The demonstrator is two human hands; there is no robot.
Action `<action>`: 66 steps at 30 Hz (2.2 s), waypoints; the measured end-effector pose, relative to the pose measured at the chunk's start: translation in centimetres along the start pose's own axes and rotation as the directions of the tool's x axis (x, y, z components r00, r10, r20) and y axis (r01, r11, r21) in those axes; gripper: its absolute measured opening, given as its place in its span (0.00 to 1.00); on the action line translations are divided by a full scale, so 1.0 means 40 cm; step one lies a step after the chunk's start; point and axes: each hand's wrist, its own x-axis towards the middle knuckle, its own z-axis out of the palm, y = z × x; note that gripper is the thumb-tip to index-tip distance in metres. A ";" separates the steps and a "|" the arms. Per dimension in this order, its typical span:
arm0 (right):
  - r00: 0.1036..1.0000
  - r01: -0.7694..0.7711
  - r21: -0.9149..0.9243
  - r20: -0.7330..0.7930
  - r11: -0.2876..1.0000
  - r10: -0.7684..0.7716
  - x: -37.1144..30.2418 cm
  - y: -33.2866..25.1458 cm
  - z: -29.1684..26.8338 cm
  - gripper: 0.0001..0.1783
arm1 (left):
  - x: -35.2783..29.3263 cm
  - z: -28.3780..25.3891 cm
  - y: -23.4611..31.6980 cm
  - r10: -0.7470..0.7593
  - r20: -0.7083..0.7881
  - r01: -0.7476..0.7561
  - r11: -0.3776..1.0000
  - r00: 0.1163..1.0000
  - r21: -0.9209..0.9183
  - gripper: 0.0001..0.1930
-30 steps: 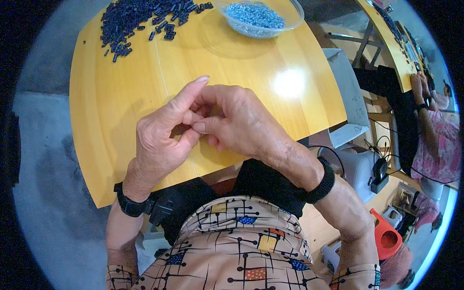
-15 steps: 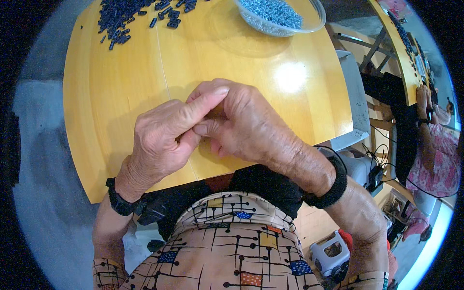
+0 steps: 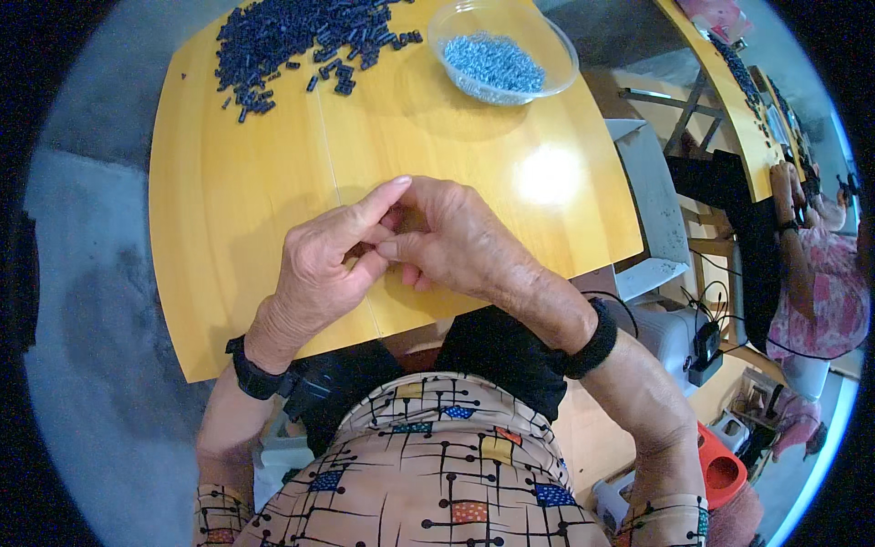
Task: Assembling small blue and black plastic or rubber components by hand.
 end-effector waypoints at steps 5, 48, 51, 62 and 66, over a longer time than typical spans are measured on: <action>0.999 0.043 0.121 0.007 0.992 -0.044 -0.004 0.020 0.004 0.10 | -0.009 0.002 0.012 0.044 -0.054 -0.040 0.997 0.998 0.068 0.32; 0.731 0.613 -0.164 -0.254 0.773 -0.633 -0.069 0.037 0.071 0.22 | 0.018 -0.077 -0.019 -0.247 0.445 0.493 0.191 0.861 -0.849 0.40; 0.711 0.623 -0.175 -0.277 0.762 -0.646 -0.074 0.025 0.076 0.21 | 0.019 -0.085 -0.013 -0.199 0.471 0.505 0.182 0.859 -0.844 0.40; 0.630 0.584 -0.339 -0.383 0.738 -0.675 -0.080 0.014 0.098 0.18 | 0.002 -0.075 -0.026 -0.299 0.527 0.590 0.187 0.796 -0.785 0.19; 0.618 0.565 -0.406 -0.369 0.718 -0.695 -0.068 0.012 0.099 0.18 | -0.001 -0.085 -0.028 -0.333 0.517 0.592 0.187 0.789 -0.784 0.11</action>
